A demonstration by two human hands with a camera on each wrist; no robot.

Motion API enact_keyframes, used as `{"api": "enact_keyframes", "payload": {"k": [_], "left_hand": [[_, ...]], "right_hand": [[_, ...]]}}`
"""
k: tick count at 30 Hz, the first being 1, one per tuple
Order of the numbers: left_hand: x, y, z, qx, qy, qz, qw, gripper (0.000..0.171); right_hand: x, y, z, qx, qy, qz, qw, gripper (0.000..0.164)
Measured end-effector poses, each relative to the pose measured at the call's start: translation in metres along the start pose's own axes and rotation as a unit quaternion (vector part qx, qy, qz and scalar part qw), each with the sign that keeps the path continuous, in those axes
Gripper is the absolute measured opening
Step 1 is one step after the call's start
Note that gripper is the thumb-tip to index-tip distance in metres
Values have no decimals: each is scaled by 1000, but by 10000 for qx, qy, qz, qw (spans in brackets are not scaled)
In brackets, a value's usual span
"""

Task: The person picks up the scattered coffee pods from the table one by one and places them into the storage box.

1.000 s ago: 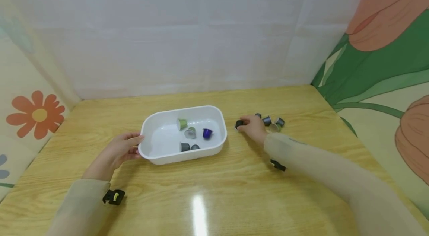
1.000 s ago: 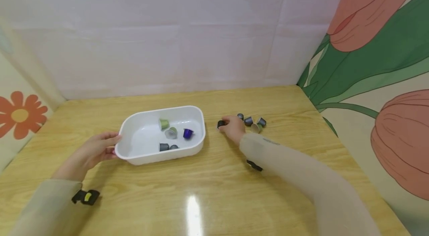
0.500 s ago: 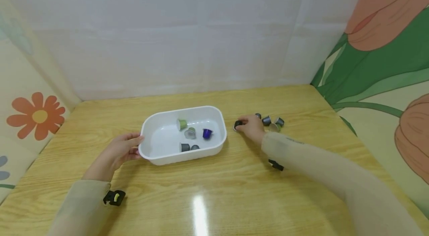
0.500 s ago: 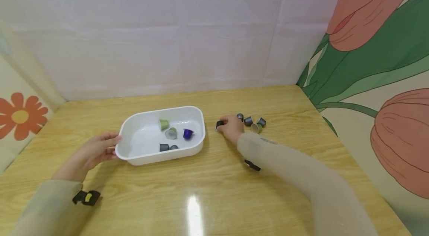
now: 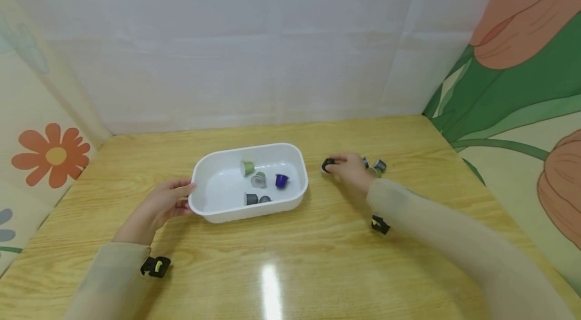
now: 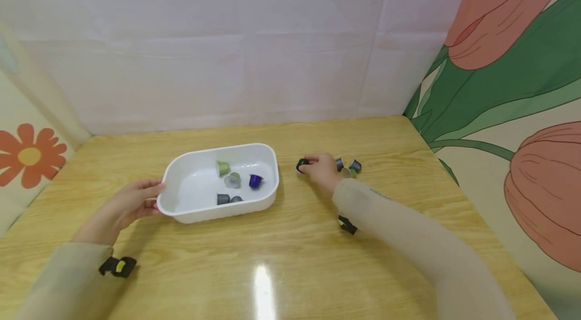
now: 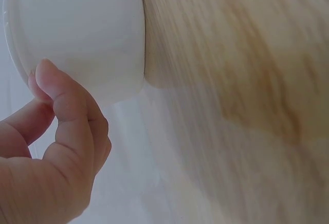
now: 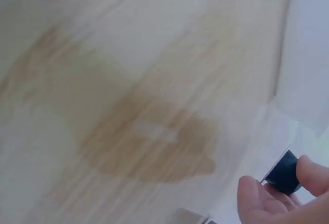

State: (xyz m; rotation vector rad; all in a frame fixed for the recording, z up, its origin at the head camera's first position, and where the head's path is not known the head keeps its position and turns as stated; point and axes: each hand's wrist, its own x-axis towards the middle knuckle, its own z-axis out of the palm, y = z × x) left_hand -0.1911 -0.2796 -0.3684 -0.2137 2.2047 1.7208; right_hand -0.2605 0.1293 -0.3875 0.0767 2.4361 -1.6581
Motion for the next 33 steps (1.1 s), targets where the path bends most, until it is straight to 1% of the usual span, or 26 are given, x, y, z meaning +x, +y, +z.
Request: {"api": "enact_keyframes", "payload": {"k": [7,11,17,23,27,33], "left_hand": [[-2,-1,-1,11,18,3,10000,52],[-3,-1,-2,43,17,-23,10000,52],[-3,-1,-2,31,9,-22,10000,54],[-2,-1,-1,-7,-4,4,10000,56],[-1,0,-1,-5,11,-13,10000,57],[1,2,0,34,46,-49,10000,57]], "right_hand": [[-8,-11,-6,201,-262,4,9995,47],[-13,-19,-8,313,-219,75,9992,46],[-23,-30,-9,502,-288,134,9982,45],[-30,-39,-8,470,-477,69,9977,44],[-33,-45,-7,430,-496,25,9978,43],[-38,-56,-3,456,-541,82,9975,42]]}}
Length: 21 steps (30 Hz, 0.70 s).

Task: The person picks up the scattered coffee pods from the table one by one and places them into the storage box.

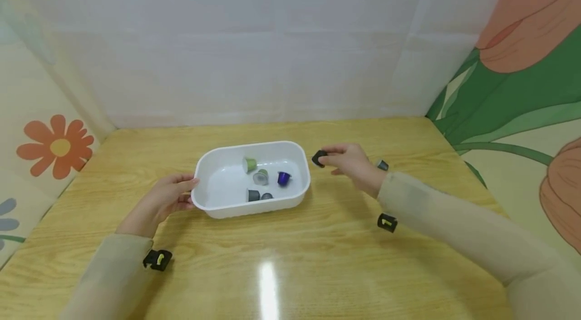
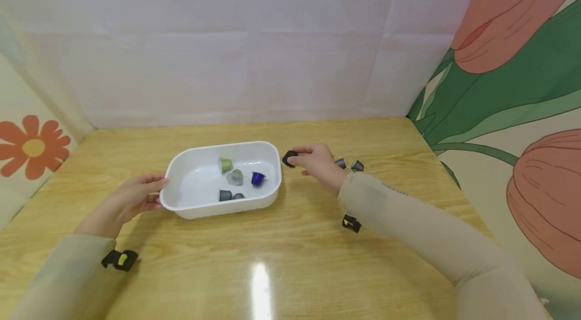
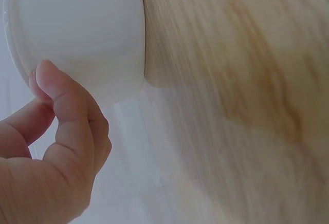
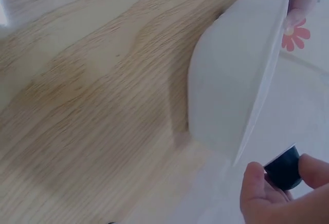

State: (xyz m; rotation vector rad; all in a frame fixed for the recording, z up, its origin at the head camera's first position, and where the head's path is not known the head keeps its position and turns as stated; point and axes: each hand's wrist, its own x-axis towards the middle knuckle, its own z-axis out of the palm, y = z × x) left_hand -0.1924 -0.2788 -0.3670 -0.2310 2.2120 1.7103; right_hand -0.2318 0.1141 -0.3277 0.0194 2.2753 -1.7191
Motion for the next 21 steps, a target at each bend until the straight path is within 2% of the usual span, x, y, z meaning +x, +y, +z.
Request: {"api": "enact_keyframes", "payload": {"k": [12,21], "left_hand": [[1,1,1,61,-3,62,10000,55],[0,0,0,35,10,55,10000,54]], "right_hand": [[-5,-19,18,-177,-206,-107,9996,40],[-1,-18,34,-495,-328,-157,9981,39]]}}
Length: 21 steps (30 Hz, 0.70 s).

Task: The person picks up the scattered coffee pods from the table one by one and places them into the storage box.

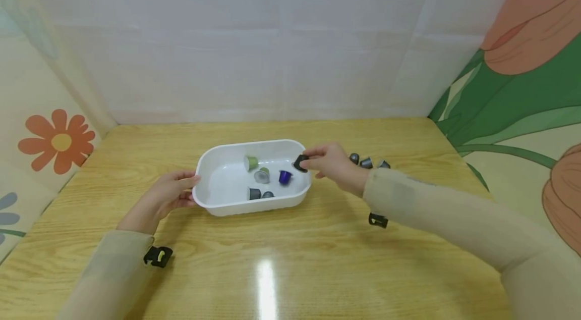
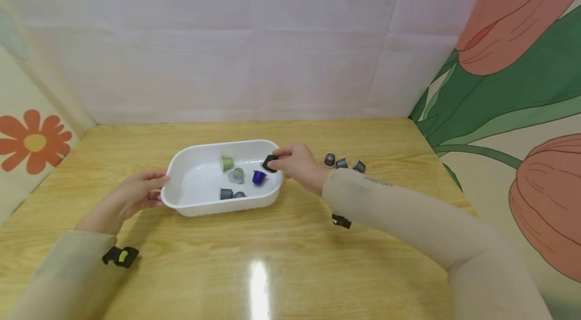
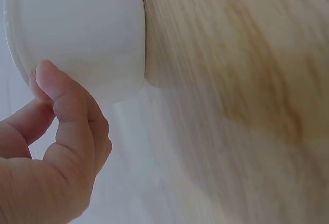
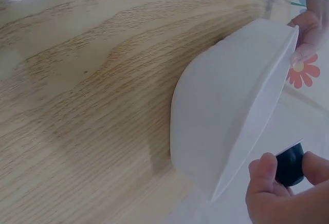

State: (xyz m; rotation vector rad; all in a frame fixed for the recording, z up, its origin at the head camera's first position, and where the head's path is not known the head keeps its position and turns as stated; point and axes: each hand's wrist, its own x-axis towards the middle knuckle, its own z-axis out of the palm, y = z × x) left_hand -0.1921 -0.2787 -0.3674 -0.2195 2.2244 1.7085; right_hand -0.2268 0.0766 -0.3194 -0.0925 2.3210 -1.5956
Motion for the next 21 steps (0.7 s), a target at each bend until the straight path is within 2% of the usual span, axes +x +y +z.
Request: {"api": "enact_keyframes", "payload": {"k": [10,21], "left_hand": [[-1,0,0,42,-33,28,10000,54],[-2,1,0,17,-9,-10,10000,54]], "right_hand": [[2,5,14,-1,-239,-14,9997,43],[5,4,24,-170,-325,-98,9993,39]]}}
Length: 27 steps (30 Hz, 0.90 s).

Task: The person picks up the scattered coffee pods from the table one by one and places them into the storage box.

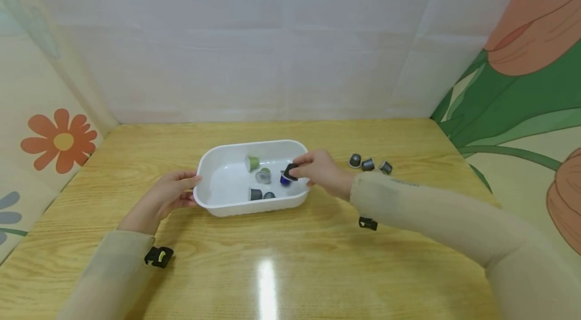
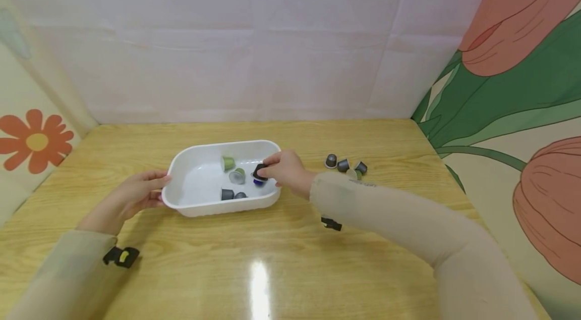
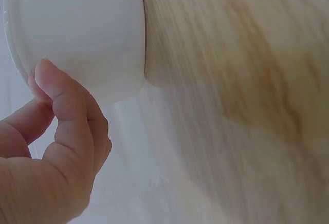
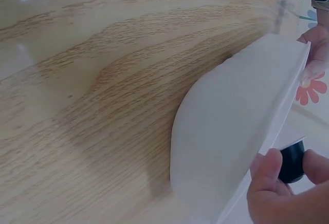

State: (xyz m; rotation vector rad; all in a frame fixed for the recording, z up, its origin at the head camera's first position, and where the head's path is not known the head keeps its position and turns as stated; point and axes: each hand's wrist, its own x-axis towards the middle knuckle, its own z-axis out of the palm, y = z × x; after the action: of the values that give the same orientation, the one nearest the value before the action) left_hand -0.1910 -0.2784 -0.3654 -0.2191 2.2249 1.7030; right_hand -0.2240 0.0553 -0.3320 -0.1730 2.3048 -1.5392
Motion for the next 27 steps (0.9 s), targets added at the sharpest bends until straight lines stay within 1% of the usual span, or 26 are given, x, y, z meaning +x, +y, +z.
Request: {"api": "enact_keyframes", "payload": {"k": [6,13,22,27], "left_hand": [[0,-1,0,-47,4,-15,10000,54],[-1,1,1,-86,-8,-13,10000,55],[0,2,1,-154,13,-77,9999,53],[1,0,1,-168,38,-92,9998,53]], "right_hand": [[1,0,6,-70,110,-22,9999,35],[2,0,9,-232,168,39,9996,35],[3,0,10,-387,225,17,9990,34],[2,1,7,-406,203,-62,9990,37]]}}
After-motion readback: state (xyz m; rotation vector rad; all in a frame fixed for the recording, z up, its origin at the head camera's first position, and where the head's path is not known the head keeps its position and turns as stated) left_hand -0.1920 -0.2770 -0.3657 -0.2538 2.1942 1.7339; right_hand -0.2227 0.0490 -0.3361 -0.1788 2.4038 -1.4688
